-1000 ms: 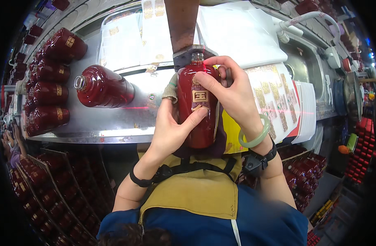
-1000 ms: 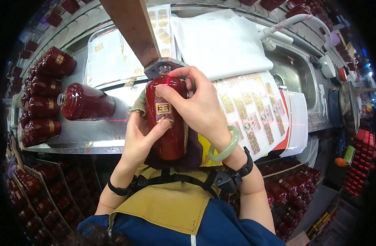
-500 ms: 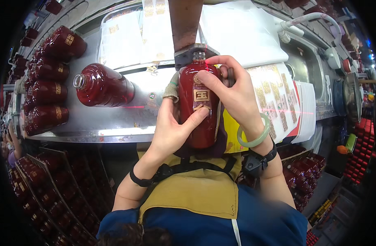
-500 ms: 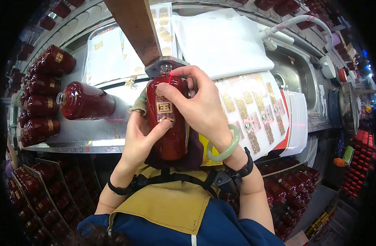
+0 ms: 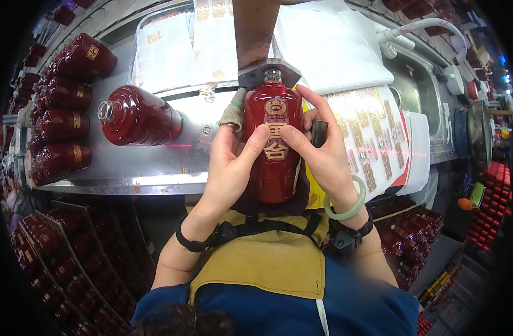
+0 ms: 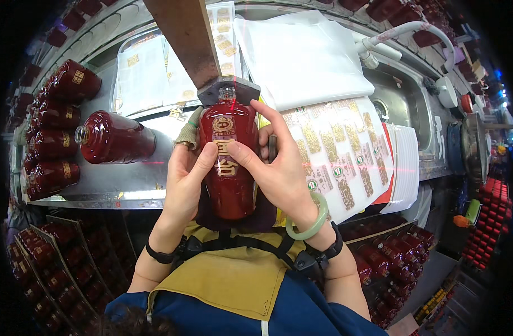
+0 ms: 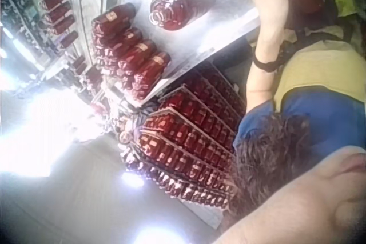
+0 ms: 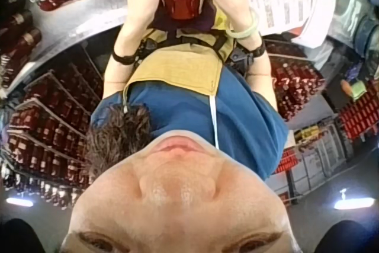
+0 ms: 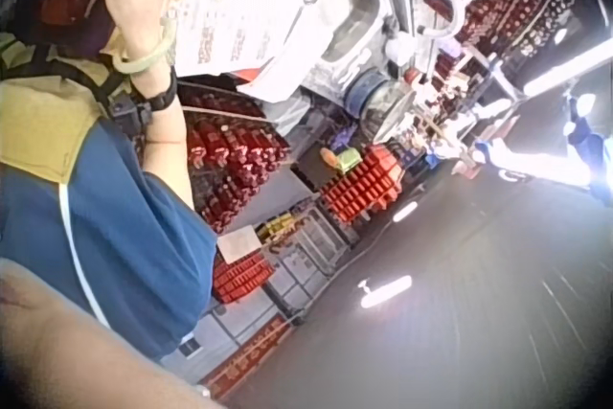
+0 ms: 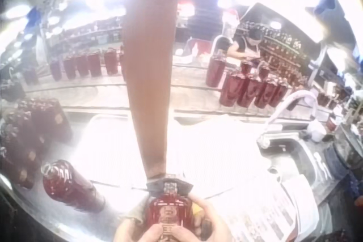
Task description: Applying labels and protective stickers to red glass bottles on an industrial production line.
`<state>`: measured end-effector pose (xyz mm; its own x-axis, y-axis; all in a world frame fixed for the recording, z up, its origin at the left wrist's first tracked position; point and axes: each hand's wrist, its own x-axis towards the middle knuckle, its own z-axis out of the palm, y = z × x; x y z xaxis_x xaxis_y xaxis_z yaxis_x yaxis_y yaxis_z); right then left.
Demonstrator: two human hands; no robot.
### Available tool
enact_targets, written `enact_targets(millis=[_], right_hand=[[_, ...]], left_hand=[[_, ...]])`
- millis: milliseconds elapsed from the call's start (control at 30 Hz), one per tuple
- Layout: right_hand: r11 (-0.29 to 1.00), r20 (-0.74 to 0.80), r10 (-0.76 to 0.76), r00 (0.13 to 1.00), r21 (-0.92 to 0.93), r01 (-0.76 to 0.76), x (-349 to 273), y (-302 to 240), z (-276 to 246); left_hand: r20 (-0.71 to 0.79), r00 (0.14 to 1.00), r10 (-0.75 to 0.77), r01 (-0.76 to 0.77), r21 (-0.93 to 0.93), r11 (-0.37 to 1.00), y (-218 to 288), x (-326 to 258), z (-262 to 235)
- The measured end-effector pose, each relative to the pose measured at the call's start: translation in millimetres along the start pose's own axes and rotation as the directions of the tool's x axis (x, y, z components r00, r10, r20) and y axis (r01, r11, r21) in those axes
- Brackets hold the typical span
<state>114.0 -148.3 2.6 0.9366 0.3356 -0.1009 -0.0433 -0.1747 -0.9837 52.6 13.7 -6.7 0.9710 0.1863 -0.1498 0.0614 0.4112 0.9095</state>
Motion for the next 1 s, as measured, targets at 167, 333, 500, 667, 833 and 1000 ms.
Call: enact_targets(millis=[167, 333, 500, 667, 833, 1000], right_hand=[[0.999, 0.005, 0.028, 1.000, 0.029, -0.028, -0.2, -0.2, 0.5], [1.000, 0.000, 0.015, 1.000, 0.021, -0.015, -0.3, -1.3, 0.0], [1.000, 0.004, 0.014, 1.000, 0.013, -0.014, 0.6, -3.1, -0.4], [1.000, 0.014, 0.013, 1.000, 0.008, -0.013, 0.7, -1.1, -1.3], [0.999, 0.003, 0.023, 1.000, 0.040, -0.023, 0.2, -4.2, 0.2], [1.000, 0.010, 0.013, 1.000, 0.024, -0.013, 1.4, -0.7, -1.9]], left_hand=[[0.000, 1.000, 0.003, -0.003, -0.016, 1.000, -1.0, 0.2, -0.3], [-0.003, 1.000, -0.013, 0.013, -0.009, 1.000, 0.0, -0.2, 1.4], [-0.024, 1.000, -0.001, 0.001, -0.017, 1.000, 1.8, -0.3, 3.2], [-0.022, 1.000, 0.000, 0.000, -0.013, 1.000, 2.0, 0.2, 3.5], [-0.010, 1.000, 0.011, -0.011, 0.004, 1.000, 2.5, 1.0, 3.3], [-0.019, 1.000, 0.006, -0.006, -0.016, 1.000, 2.4, 2.8, 5.2]])
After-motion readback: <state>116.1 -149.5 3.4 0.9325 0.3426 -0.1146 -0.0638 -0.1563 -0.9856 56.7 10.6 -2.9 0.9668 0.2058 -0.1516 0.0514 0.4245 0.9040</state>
